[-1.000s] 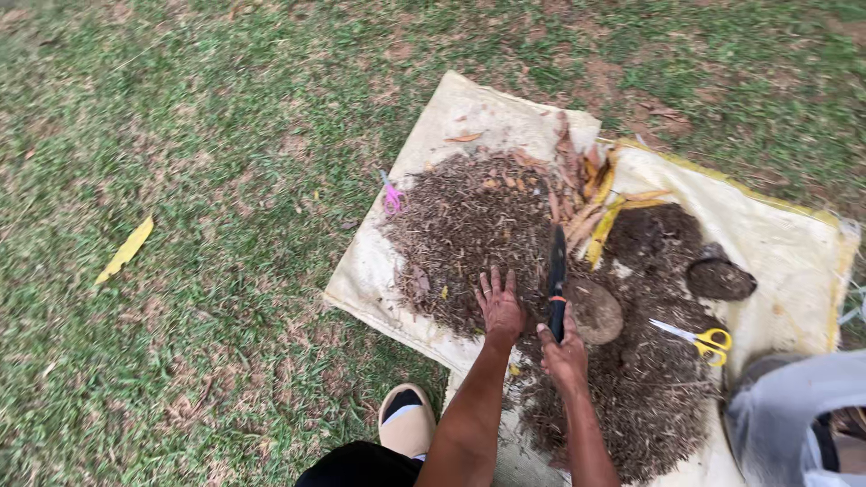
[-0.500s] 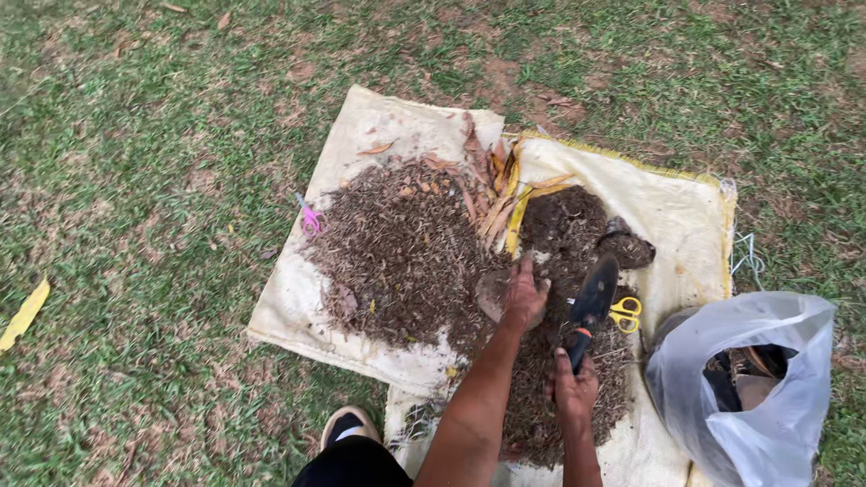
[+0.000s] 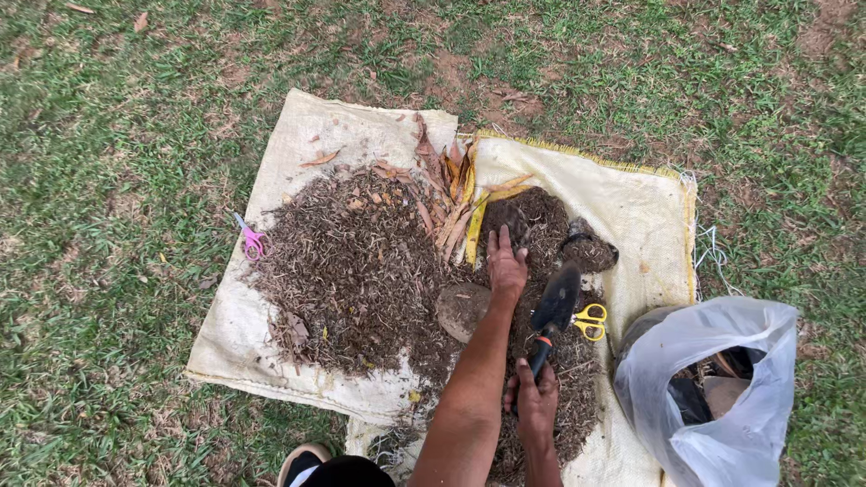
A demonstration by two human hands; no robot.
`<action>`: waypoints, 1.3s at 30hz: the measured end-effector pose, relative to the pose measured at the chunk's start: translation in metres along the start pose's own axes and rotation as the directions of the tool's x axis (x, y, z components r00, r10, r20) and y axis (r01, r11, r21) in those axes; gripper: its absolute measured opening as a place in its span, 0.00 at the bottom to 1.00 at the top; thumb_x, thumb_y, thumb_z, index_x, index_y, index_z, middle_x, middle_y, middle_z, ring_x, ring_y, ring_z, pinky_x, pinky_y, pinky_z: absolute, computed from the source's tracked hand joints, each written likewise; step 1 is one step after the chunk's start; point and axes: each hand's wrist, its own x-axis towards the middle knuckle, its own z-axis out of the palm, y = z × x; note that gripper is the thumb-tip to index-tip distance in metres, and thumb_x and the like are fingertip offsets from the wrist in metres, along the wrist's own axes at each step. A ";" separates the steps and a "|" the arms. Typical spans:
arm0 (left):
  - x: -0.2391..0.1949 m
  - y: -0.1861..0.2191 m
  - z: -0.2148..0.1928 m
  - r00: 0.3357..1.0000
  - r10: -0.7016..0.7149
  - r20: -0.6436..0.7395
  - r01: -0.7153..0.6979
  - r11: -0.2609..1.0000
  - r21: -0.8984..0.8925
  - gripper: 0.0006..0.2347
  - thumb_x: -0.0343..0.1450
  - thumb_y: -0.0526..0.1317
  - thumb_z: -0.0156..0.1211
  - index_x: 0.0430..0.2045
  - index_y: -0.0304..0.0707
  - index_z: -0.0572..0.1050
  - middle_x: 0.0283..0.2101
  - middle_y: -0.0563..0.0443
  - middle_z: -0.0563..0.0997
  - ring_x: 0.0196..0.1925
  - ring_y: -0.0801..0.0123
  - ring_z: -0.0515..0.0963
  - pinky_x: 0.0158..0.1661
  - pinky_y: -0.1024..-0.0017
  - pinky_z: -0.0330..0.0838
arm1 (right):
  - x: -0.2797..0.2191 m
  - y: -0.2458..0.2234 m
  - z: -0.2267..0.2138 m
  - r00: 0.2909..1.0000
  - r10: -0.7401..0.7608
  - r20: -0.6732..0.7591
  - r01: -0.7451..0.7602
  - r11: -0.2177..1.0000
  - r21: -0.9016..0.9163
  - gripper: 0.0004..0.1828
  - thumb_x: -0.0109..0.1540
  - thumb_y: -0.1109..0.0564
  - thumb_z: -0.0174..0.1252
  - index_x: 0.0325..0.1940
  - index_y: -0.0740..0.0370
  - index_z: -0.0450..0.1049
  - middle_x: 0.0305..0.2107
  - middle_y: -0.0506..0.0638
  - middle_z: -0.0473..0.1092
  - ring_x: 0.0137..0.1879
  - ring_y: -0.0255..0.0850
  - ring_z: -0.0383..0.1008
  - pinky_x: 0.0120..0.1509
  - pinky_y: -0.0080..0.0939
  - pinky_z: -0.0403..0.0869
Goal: The person uses a hand trowel and their hands to break apart a large organic root on a white sack spread over grass, occasionally clearing away loose organic debris.
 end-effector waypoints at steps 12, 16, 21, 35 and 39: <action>0.015 -0.072 -0.105 0.950 -0.205 0.235 0.309 0.515 -0.800 0.21 0.76 0.37 0.55 0.66 0.56 0.68 0.62 0.43 0.72 0.53 0.62 0.76 0.50 0.55 0.82 | -0.022 -0.014 0.021 0.998 -0.022 0.065 0.015 0.994 0.106 0.14 0.64 0.48 0.58 0.49 0.52 0.65 0.25 0.44 0.69 0.22 0.34 0.68 0.22 0.36 0.69; -0.020 -0.099 -0.168 0.925 -0.170 0.341 0.378 0.503 -0.777 0.11 0.77 0.41 0.54 0.54 0.46 0.73 0.49 0.56 0.74 0.47 0.67 0.75 0.44 0.53 0.84 | -0.038 -0.015 0.040 0.993 0.041 0.112 -0.054 0.992 0.117 0.14 0.64 0.47 0.58 0.51 0.52 0.67 0.23 0.46 0.70 0.20 0.35 0.66 0.20 0.37 0.68; -0.054 -0.103 -0.232 0.839 -0.386 0.383 0.543 0.644 -0.539 0.09 0.78 0.46 0.52 0.47 0.46 0.72 0.46 0.50 0.78 0.42 0.64 0.81 0.39 0.65 0.86 | -0.066 -0.006 0.059 0.987 0.048 0.155 -0.055 0.998 0.044 0.13 0.65 0.49 0.59 0.50 0.54 0.69 0.19 0.47 0.67 0.18 0.35 0.64 0.19 0.38 0.65; -0.082 -0.074 -0.203 0.990 -0.080 0.118 0.099 0.981 -0.165 0.13 0.77 0.46 0.59 0.45 0.35 0.80 0.41 0.40 0.84 0.39 0.61 0.81 0.38 0.65 0.77 | -0.101 0.033 0.043 0.962 0.117 0.247 -0.015 0.925 -0.380 0.13 0.63 0.54 0.61 0.49 0.60 0.71 0.17 0.48 0.69 0.16 0.35 0.65 0.17 0.37 0.64; -0.088 -0.104 -0.227 0.936 -0.307 -0.169 0.294 0.951 -0.100 0.22 0.74 0.43 0.61 0.63 0.45 0.64 0.62 0.33 0.66 0.63 0.47 0.68 0.59 0.52 0.69 | -0.094 0.032 0.019 0.945 0.104 0.310 0.014 0.934 -0.357 0.15 0.64 0.49 0.58 0.49 0.60 0.74 0.17 0.45 0.69 0.15 0.33 0.63 0.16 0.36 0.64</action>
